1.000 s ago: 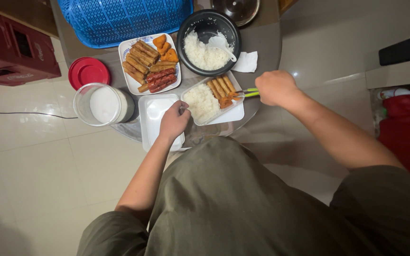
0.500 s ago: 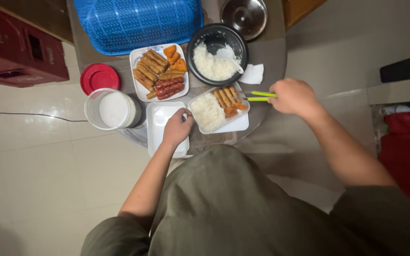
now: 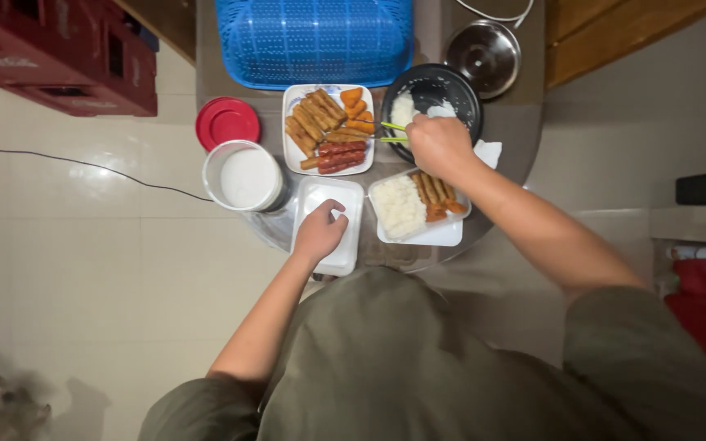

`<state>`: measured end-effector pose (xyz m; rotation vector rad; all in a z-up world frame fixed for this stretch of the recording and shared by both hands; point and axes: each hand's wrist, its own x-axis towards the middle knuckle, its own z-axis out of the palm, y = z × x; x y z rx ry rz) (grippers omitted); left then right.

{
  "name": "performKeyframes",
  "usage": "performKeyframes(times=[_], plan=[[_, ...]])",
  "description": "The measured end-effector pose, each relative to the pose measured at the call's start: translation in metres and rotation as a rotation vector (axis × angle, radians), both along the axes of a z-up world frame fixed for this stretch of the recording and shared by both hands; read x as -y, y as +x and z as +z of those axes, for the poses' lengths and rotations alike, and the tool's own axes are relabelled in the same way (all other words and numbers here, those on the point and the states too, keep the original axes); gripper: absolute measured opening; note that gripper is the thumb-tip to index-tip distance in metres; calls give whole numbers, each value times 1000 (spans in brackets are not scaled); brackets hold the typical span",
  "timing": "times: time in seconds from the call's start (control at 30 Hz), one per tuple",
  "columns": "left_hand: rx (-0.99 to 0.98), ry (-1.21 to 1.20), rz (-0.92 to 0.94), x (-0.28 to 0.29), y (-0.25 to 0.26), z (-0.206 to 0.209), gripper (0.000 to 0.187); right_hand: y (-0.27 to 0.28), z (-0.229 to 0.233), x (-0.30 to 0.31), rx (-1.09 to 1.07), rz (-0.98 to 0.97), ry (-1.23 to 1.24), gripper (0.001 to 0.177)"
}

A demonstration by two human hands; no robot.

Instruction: The person prepares food containers by scooping cooked rice from a pot and using tongs to transfer fried spring rolls and sausages into the containers alongside the rice.

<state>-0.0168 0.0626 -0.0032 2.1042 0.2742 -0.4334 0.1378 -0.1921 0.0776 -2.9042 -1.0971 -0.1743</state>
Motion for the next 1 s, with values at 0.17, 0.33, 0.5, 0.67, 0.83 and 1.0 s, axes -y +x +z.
performKeyframes(times=[0.17,0.33,0.5,0.67,0.83,1.0], plan=[[11,-9,11,-16,-2,-10,32,26,-18,-23,75,89,-177,5],[17,-27,14,-29,0,-11,33,38,-45,-27,99,110,-258,8],[5,-29,5,-34,3,-9,33,42,-39,-29,77,99,-281,9],[12,-23,-1,-32,7,-7,34,44,-35,-26,68,84,-246,8],[29,-28,-4,-30,10,-1,34,37,-19,-9,-90,-94,-245,11],[17,-18,13,-26,11,3,33,2,7,27,-392,-393,436,28]])
